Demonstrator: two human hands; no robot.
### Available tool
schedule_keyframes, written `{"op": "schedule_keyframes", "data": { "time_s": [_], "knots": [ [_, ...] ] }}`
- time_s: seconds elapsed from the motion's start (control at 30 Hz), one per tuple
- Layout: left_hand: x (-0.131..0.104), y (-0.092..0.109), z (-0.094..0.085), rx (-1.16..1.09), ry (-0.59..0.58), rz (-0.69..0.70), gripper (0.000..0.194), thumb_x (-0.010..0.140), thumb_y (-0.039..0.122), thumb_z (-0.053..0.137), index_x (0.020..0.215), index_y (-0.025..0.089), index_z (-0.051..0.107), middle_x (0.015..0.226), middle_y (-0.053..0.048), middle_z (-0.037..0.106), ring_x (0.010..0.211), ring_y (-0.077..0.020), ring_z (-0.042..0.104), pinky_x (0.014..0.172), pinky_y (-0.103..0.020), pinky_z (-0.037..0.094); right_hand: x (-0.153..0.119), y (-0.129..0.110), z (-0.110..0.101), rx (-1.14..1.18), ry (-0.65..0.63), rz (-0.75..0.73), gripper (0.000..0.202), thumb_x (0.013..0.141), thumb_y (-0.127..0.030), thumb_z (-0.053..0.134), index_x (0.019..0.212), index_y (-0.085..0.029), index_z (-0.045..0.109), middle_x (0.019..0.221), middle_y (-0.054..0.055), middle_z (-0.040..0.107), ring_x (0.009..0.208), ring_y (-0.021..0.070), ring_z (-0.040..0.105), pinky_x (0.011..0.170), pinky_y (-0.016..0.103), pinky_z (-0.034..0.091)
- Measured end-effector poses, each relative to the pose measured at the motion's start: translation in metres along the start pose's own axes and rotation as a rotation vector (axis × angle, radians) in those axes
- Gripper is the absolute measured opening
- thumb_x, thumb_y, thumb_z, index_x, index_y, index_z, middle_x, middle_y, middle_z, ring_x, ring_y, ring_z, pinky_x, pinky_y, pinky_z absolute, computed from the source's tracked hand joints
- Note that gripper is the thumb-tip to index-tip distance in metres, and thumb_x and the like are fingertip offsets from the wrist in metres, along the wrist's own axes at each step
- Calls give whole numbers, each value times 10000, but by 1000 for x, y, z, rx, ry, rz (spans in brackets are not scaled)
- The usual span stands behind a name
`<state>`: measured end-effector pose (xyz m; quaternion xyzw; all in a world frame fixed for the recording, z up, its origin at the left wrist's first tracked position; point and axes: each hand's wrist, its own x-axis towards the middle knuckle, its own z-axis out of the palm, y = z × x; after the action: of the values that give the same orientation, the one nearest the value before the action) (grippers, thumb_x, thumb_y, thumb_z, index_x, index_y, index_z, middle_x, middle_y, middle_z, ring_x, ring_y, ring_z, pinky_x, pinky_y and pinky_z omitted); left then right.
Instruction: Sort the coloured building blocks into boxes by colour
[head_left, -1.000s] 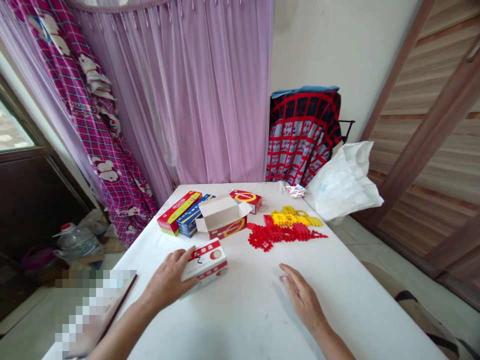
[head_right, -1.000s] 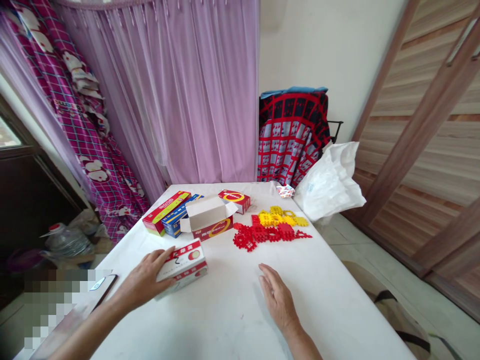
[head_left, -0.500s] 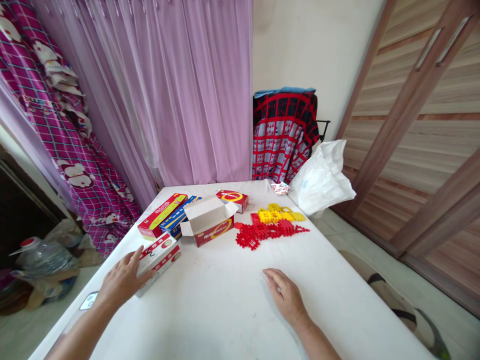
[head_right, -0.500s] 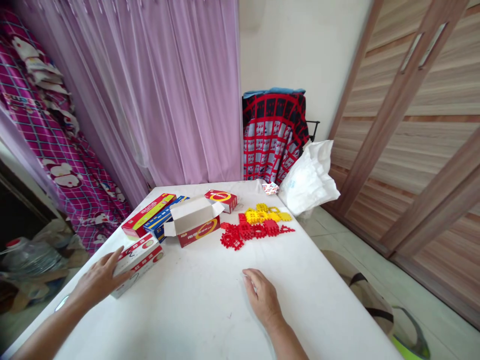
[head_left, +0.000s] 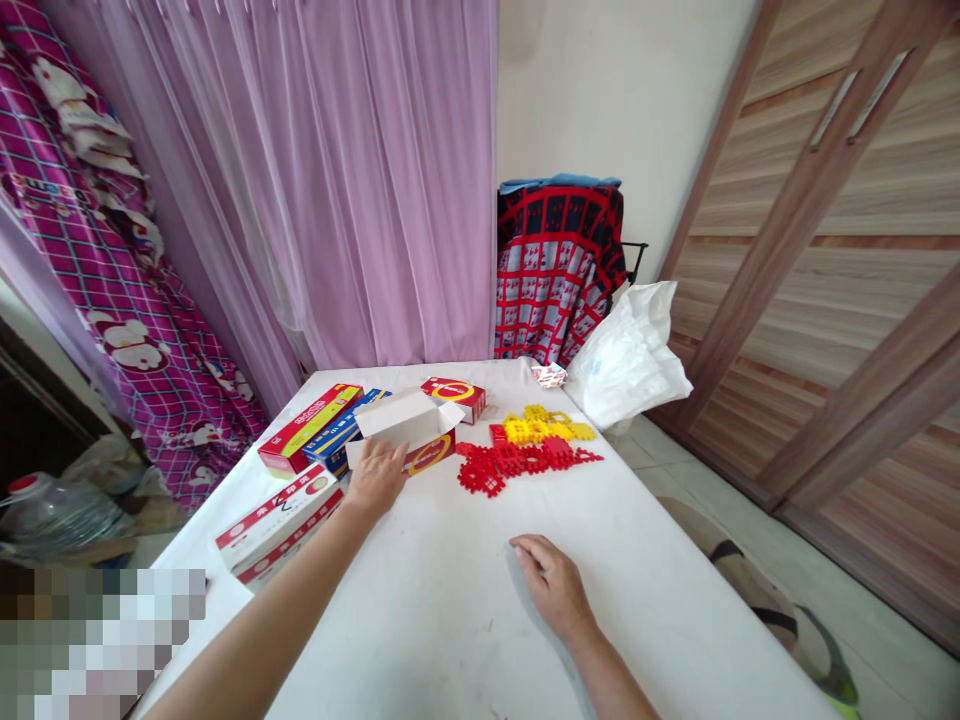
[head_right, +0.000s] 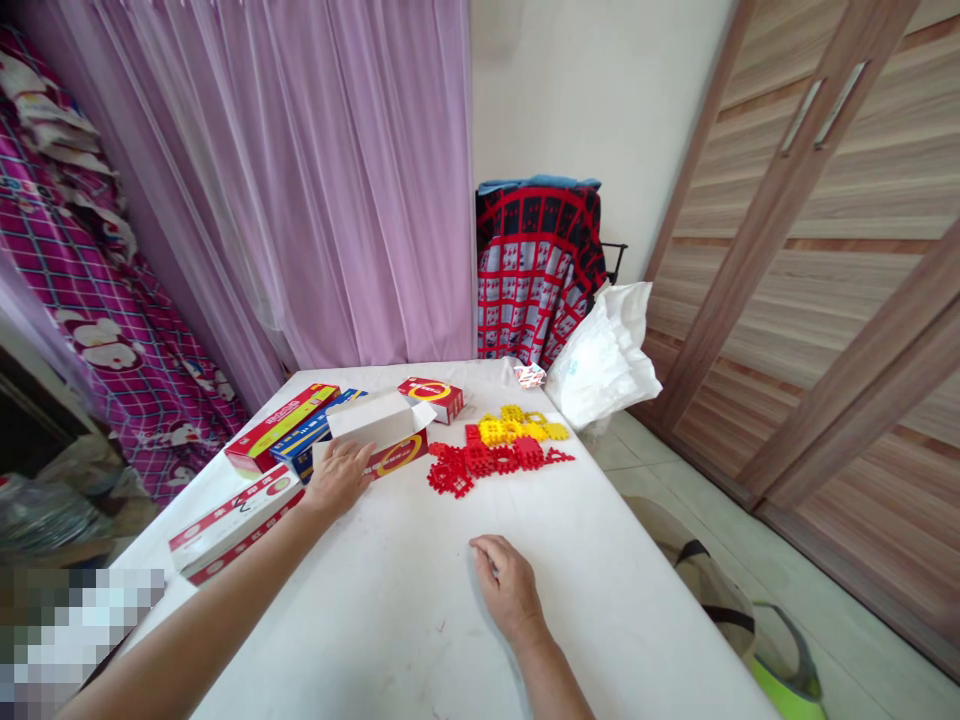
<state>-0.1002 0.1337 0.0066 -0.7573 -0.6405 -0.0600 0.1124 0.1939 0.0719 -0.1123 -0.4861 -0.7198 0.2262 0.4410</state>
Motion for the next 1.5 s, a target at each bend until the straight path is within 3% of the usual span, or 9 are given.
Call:
{"op": "schedule_keyframes", "data": {
  "time_s": [0.1, 0.17, 0.37, 0.6, 0.93, 1.13, 1.3, 1.5],
  "knots": [
    [9, -1, 3, 24, -77, -11, 254, 851, 228, 463, 980, 188, 678, 829, -112, 737, 879, -273, 681, 1084, -488, 283, 2, 0, -2, 22, -13, 17, 344, 913, -373, 419, 888, -202, 716, 901, 100, 728, 854, 230, 683, 784, 340, 553],
    [7, 2, 1, 39, -121, -11, 261, 863, 223, 434, 929, 184, 684, 800, -116, 735, 816, -264, 689, 1062, -483, 304, 3, -1, -3, 41, -23, 26, 342, 913, -374, 422, 884, -197, 713, 899, 99, 725, 847, 227, 681, 775, 332, 551],
    [-13, 25, -17, 70, -227, -3, 245, 874, 230, 433, 915, 184, 670, 842, -122, 739, 852, -259, 692, 993, -449, 367, 4, -3, -6, 62, -37, 37, 318, 900, -371, 436, 855, -205, 704, 868, 91, 726, 820, 226, 679, 758, 330, 538],
    [-46, 44, -32, 44, -316, -114, 245, 908, 258, 392, 972, 185, 617, 903, -123, 721, 862, -254, 685, 752, -354, 475, 3, -4, -6, 67, -45, 40, 314, 893, -367, 438, 838, -206, 702, 855, 85, 724, 800, 213, 674, 743, 308, 532],
    [-88, 63, -47, -20, -418, -108, 220, 936, 263, 385, 967, 200, 594, 934, -90, 707, 915, -240, 670, 803, -352, 473, 3, -1, -6, 52, -62, 48, 330, 899, -381, 424, 846, -199, 695, 864, 91, 720, 815, 199, 666, 766, 291, 519],
    [-107, 87, -44, -98, -493, -73, 242, 952, 256, 348, 984, 218, 585, 923, -69, 698, 880, -211, 683, 766, -323, 504, 3, -2, -7, 33, -63, 30, 302, 902, -341, 434, 849, -197, 693, 868, 81, 720, 813, 193, 666, 752, 284, 510],
    [-104, 102, -36, -116, -500, -114, 254, 948, 228, 336, 1016, 208, 579, 957, -77, 700, 850, -205, 697, 751, -332, 527, 3, -6, -9, 20, -58, 17, 298, 904, -332, 436, 840, -189, 689, 859, 78, 718, 805, 187, 666, 746, 279, 509],
    [-83, 91, -28, -94, -440, -173, 271, 951, 250, 323, 1027, 185, 576, 978, -105, 708, 855, -258, 703, 728, -386, 538, 2, -4, -7, 18, -55, 20, 305, 898, -335, 432, 847, -190, 695, 860, 85, 720, 806, 189, 667, 726, 276, 518]
  ]
}}
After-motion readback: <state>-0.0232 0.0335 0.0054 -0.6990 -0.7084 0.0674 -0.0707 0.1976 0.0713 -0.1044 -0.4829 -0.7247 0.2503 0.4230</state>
